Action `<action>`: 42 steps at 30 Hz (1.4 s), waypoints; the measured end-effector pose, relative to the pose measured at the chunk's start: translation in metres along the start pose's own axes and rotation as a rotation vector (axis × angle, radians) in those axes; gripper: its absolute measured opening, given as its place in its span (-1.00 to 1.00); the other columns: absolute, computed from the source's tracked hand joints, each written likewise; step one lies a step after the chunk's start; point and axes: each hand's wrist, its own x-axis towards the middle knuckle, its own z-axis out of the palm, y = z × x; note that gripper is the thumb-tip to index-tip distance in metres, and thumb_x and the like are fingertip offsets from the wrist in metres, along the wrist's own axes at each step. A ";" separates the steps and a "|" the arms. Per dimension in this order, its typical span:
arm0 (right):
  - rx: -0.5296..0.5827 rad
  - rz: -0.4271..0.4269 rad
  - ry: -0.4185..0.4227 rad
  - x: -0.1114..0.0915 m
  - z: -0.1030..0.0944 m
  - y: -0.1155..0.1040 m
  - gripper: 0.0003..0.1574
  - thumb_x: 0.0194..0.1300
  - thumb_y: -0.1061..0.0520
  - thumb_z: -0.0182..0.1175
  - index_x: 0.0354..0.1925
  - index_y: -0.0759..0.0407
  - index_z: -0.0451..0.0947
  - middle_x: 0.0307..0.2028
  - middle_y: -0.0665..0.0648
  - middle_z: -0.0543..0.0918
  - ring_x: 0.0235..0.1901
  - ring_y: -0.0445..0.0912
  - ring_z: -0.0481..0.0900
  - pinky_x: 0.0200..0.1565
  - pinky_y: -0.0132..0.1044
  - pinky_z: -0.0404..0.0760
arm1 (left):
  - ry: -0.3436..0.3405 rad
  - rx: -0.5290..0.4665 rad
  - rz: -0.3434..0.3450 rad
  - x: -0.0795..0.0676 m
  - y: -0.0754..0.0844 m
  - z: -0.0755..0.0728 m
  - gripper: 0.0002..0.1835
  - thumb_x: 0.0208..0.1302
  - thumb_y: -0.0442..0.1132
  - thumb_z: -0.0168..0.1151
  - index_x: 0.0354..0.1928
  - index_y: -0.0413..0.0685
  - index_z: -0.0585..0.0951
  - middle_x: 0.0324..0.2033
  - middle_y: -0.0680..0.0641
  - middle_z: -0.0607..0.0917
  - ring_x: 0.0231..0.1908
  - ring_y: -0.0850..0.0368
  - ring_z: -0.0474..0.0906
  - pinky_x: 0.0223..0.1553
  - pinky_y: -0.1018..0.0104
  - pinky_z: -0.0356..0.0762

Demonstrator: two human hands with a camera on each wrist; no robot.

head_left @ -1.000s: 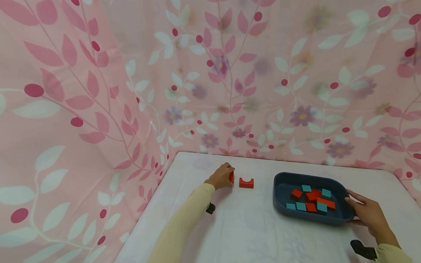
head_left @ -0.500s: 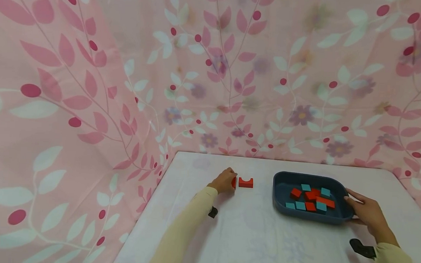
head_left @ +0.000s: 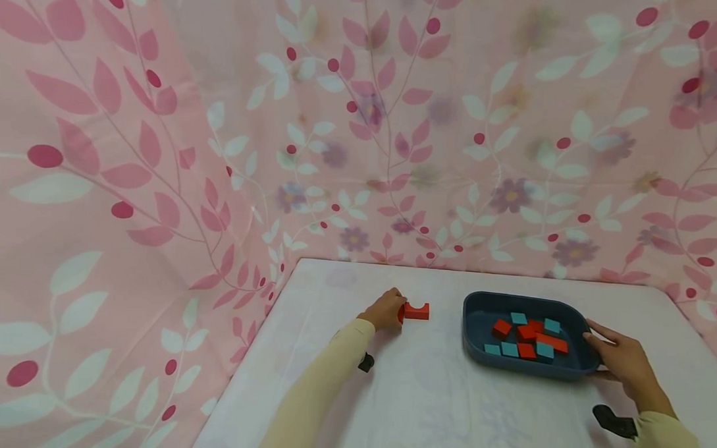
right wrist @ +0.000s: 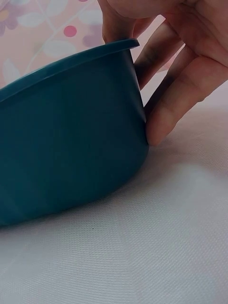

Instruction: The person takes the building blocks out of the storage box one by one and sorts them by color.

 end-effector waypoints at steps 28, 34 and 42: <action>-0.002 0.005 -0.004 -0.005 -0.001 -0.006 -0.02 0.43 -0.33 -0.06 0.47 0.18 -0.20 0.33 0.70 -0.08 0.16 0.50 0.28 -0.20 0.04 0.65 | 0.050 0.067 0.103 0.020 0.037 -0.026 -0.02 0.03 0.22 0.44 0.46 0.11 0.25 0.26 -0.04 0.41 0.24 0.09 0.32 0.23 0.20 0.37; -0.005 -0.001 0.002 -0.003 -0.001 -0.005 -0.04 0.45 -0.31 -0.08 0.48 0.18 -0.19 0.35 0.68 -0.10 0.16 0.51 0.27 -0.20 0.06 0.65 | 0.057 0.103 0.187 0.030 0.071 -0.037 -0.03 0.03 0.28 0.40 0.46 0.18 0.25 0.22 0.02 0.42 0.21 0.16 0.34 0.23 0.30 0.35; 0.004 -0.003 0.008 -0.003 0.000 -0.003 -0.04 0.44 -0.32 -0.07 0.47 0.17 -0.17 0.35 0.68 -0.10 0.17 0.51 0.27 -0.19 0.08 0.64 | 0.044 0.150 0.297 0.042 0.125 -0.041 -0.08 0.08 0.21 0.41 0.45 0.16 0.27 0.21 0.03 0.42 0.16 0.21 0.34 0.16 0.42 0.38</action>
